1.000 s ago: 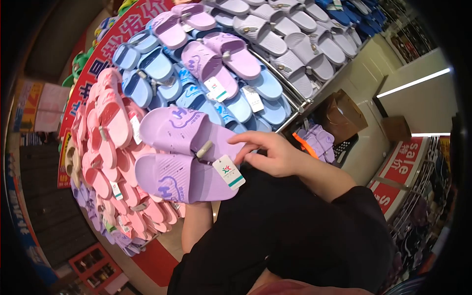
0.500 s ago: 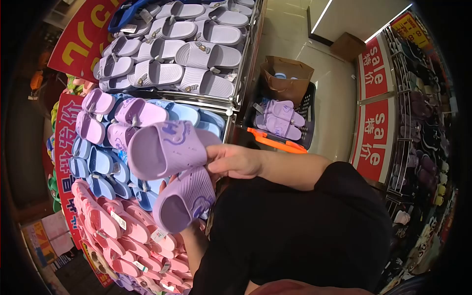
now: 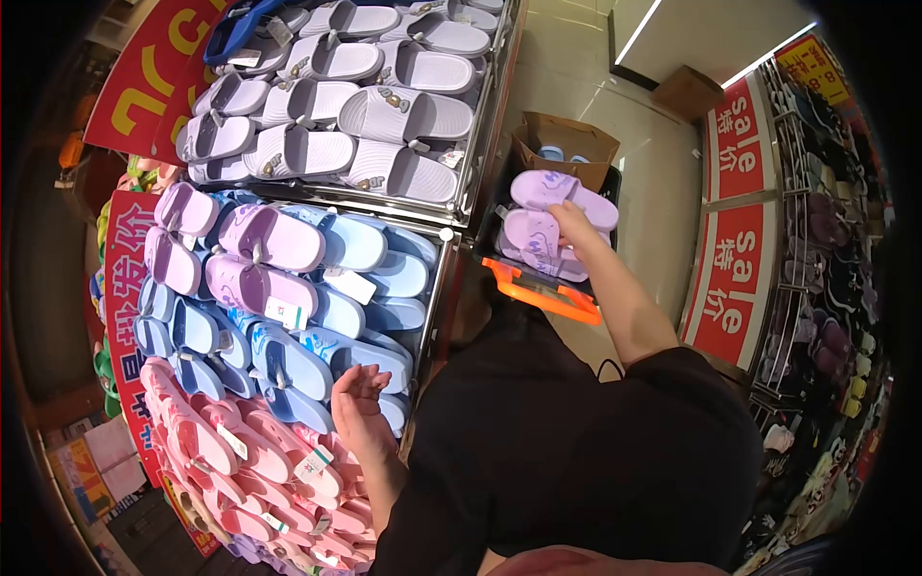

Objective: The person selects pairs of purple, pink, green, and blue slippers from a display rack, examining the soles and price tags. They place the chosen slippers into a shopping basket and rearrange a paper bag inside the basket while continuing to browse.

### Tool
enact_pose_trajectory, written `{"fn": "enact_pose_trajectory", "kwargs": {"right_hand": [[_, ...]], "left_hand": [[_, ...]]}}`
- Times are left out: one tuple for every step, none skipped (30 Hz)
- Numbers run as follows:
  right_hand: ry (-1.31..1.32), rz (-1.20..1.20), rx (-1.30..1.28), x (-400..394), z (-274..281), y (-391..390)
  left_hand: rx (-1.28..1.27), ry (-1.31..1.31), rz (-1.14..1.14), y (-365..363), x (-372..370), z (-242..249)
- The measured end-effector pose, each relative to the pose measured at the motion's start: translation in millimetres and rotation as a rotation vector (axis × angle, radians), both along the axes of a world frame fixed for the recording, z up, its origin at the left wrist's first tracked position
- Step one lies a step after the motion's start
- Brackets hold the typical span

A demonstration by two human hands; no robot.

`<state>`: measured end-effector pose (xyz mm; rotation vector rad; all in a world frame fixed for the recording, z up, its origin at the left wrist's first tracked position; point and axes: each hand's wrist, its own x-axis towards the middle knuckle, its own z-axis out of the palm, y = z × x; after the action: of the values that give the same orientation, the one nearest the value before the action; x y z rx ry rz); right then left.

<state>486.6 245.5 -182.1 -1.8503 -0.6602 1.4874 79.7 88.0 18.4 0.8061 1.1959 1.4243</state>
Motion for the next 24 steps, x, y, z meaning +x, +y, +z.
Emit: {"fn": "enact_pose_trajectory", "kwargs": {"right_hand": [[-0.072,-0.018,-0.092,4,-19,1],[-0.144,-0.036,-0.189,3,-32,1],[-0.145,-0.021,-0.187,0,-37,2],[0.007,-0.117,-0.177,-3,-41,1],[0.16,-0.215,-0.173,-6,-47,-1],[0.159,-0.203,-0.176,-8,-57,2],[0.155,-0.222,-0.233,-7,-78,6],[0.15,-0.241,-0.291,-7,-89,11],[0.175,-0.21,-0.305,-8,-88,16],[0.173,-0.193,-0.304,-11,-87,21],[0.148,-0.222,-0.253,-16,-85,25],[0.126,-0.242,-0.201,-24,-79,31],[0.085,-0.253,-0.157,-32,-65,39],[0.037,-0.27,-0.092,-36,-68,45],[-0.003,-0.244,-0.008,-44,-57,53],[-0.04,-0.217,0.077,-52,-43,61],[-0.057,-0.192,0.203,-60,-38,70],[-0.069,-0.174,0.33,-71,-31,79],[-0.041,-0.185,0.441,-91,1,84],[-0.02,-0.142,0.497,-110,33,88],[0.085,-0.109,0.54,-128,56,93],[0.19,-0.079,0.581,-146,79,96],[0.325,-0.03,0.541,-167,110,95],[0.443,0.07,0.546,-183,120,99]], "left_hand": [[-0.004,-0.001,0.004,0,1,0],[-0.008,0.002,0.019,-2,0,-1],[-0.023,-0.007,0.018,-3,-1,-3],[-0.04,-0.015,0.017,-5,-1,-5],[-0.044,-0.013,0.032,-7,-1,-5],[-0.064,-0.017,0.04,-8,1,-5],[-0.083,-0.021,0.048,-8,2,-6],[-0.083,-0.021,0.062,-10,2,-6],[-0.111,-0.002,0.074,-12,2,-7],[-0.137,0.016,0.088,-14,3,-8],[-0.135,0.016,0.11,-16,3,-8],[-0.166,0.056,0.124,-18,4,-7],[-0.191,0.094,0.15,-19,5,-7],[-0.201,0.098,0.158,-20,4,-5],[-0.209,0.106,0.168,-22,3,-4],[-0.218,0.113,0.18,-25,3,-4],[-0.215,0.117,0.189,-27,2,-4],[-0.205,0.118,0.236,-29,1,-3],[-0.212,0.076,0.234,-32,0,-1],[-0.218,0.032,0.231,-35,0,0],[-0.208,0.077,0.251,-37,0,0],[-0.198,0.074,0.285,-40,0,1],[-0.203,0.066,0.295,-43,-1,1],[-0.208,0.058,0.302,-46,-3,2]]}}
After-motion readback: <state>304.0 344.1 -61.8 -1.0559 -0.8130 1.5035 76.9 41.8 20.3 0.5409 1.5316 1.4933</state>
